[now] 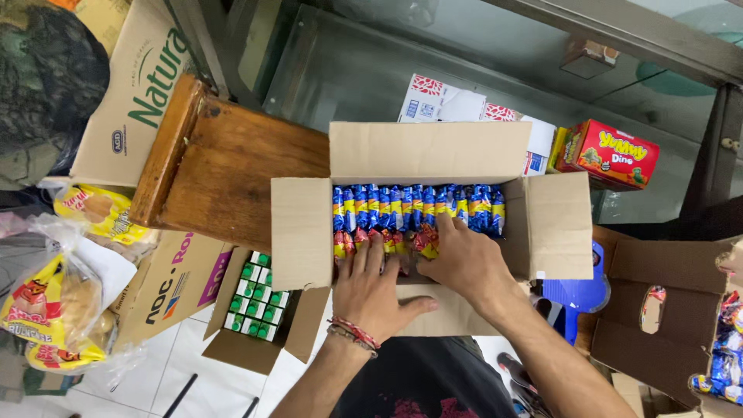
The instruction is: The person organizes small snack packs into rows inside a cardboard box by hand.
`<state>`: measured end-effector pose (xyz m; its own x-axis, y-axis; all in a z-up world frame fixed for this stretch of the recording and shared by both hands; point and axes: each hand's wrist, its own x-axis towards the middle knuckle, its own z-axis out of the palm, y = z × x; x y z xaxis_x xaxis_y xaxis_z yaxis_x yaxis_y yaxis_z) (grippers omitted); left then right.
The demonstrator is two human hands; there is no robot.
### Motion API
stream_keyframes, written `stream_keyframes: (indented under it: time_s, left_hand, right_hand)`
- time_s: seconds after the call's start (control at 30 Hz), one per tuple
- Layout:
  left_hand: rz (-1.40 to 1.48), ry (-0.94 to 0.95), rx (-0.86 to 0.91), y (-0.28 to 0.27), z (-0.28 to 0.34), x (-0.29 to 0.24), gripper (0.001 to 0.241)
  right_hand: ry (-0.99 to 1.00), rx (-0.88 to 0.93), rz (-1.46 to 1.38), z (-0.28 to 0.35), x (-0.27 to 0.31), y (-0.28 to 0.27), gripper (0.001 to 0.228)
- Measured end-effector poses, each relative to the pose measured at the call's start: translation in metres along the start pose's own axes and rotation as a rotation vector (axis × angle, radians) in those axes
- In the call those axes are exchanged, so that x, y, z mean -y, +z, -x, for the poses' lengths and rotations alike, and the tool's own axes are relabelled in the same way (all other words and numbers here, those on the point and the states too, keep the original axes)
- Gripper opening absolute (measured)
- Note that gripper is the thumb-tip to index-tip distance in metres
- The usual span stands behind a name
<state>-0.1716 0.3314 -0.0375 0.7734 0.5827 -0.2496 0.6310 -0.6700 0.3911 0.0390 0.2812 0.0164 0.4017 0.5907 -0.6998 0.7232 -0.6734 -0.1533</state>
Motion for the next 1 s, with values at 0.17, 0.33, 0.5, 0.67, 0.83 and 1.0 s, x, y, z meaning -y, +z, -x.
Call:
stream_keyframes:
  time_s: [0.17, 0.33, 0.5, 0.67, 0.83, 1.0]
  left_hand:
    - [0.023, 0.014, 0.556, -0.046, -0.02, -0.004, 0.128]
    - [0.067, 0.022, 0.546, -0.042, -0.02, 0.002, 0.134]
    - [0.068, 0.014, 0.529, -0.037, -0.02, 0.002, 0.134]
    - [0.072, 0.028, 0.579, -0.047, -0.022, 0.001, 0.131]
    - [0.123, 0.134, 0.528, -0.048, -0.027, -0.005, 0.126]
    - [0.07, 0.24, 0.602, -0.047, -0.033, -0.009, 0.13]
  right_hand:
    - [0.047, 0.111, 0.139, -0.022, -0.019, 0.0, 0.098]
    - [0.062, 0.08, 0.078, -0.04, -0.011, 0.03, 0.093]
    - [0.11, -0.092, 0.017, -0.052, -0.021, 0.081, 0.086]
    - [0.208, 0.22, -0.401, 0.007, 0.009, -0.014, 0.087]
    - [0.187, 0.189, -0.237, -0.03, -0.039, 0.027, 0.064]
    - [0.088, 0.189, -0.265, -0.054, -0.061, 0.044, 0.05]
